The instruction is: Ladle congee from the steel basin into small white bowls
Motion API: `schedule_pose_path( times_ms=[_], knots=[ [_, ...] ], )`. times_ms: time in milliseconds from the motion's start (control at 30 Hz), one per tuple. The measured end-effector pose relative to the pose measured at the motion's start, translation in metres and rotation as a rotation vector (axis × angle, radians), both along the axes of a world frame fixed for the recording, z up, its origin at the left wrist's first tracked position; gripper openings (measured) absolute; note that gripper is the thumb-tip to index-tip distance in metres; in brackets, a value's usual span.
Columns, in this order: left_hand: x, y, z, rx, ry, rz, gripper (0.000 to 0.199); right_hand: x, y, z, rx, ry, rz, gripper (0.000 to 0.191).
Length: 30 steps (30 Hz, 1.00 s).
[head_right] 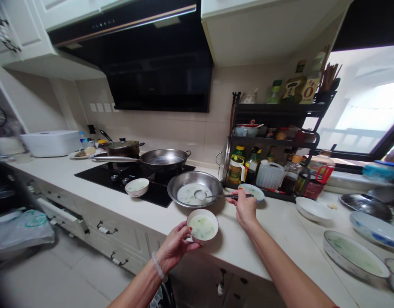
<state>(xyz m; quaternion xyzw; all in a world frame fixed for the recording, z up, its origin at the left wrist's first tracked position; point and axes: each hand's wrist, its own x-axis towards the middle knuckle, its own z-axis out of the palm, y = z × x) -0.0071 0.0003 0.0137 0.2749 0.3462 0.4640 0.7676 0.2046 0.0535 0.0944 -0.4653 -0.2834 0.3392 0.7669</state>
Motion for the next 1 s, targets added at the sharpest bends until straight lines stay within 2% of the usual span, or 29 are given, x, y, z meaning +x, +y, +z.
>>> schedule_pose_path(
  times_ms=[233,400,633,833,1000],
  knots=[
    [0.003,-0.001,0.004,-0.026,0.027,0.042,0.034,0.021,-0.039,0.020,-0.006,-0.049,0.011,0.011],
    [0.006,-0.004,0.011,-0.047,0.049,0.062,0.032,0.036,-0.071,0.024,-0.021,-0.113,0.016,0.017],
    [0.015,-0.005,0.015,-0.031,0.048,0.032,0.030,0.039,-0.104,0.018,-0.035,-0.203,0.026,0.028],
    [0.030,-0.003,0.014,-0.025,0.071,0.021,0.031,0.039,-0.117,0.005,-0.053,-0.289,-0.009,0.036],
    [0.044,0.003,0.007,-0.023,0.090,-0.005,0.032,0.050,-0.126,-0.007,-0.061,-0.496,-0.026,0.043]
  ],
)
